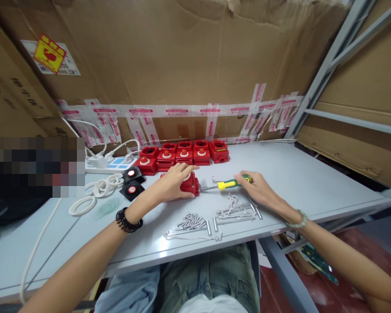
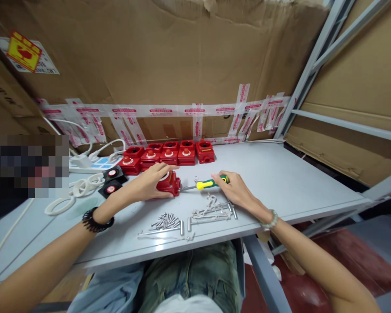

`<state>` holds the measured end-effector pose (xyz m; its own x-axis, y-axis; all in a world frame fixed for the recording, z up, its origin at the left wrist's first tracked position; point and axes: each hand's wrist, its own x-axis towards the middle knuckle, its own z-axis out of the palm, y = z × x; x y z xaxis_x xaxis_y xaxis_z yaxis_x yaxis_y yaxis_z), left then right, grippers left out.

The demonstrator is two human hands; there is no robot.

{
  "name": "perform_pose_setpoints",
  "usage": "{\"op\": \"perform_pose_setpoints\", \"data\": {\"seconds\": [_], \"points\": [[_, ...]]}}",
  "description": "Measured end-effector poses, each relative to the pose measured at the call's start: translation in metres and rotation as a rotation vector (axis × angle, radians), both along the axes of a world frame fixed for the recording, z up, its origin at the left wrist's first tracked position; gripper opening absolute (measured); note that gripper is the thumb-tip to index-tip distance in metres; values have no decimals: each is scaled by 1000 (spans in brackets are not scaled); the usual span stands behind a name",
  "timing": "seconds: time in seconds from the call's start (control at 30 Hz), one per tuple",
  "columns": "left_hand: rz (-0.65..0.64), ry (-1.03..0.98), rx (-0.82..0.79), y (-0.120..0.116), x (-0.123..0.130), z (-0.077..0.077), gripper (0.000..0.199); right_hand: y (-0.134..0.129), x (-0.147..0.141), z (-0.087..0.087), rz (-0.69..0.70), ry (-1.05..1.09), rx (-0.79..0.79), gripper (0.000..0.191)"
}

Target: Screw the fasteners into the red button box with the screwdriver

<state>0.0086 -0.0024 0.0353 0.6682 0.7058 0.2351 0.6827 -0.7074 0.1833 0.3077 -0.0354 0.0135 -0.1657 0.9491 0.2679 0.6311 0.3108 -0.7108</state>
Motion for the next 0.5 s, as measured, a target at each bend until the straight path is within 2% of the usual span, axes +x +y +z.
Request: {"op": "perform_pose_setpoints", "data": {"seconds": [0.07, 0.13, 0.23, 0.4, 0.5], "points": [[2, 8, -1, 0, 0, 0, 72, -2, -2, 4, 20, 79, -19, 20], [14, 22, -9, -1, 1, 1, 73, -4, -2, 8, 46, 137, -76, 20], [16, 22, -13, -1, 1, 2, 72, -4, -1, 12, 63, 96, -113, 19], [-23, 15, 4, -1, 1, 1, 67, 2, -1, 4, 10, -79, -48, 42], [-35, 56, 35, -3, 1, 2, 52, 3, -2, 3, -4, -82, -40, 39]]}}
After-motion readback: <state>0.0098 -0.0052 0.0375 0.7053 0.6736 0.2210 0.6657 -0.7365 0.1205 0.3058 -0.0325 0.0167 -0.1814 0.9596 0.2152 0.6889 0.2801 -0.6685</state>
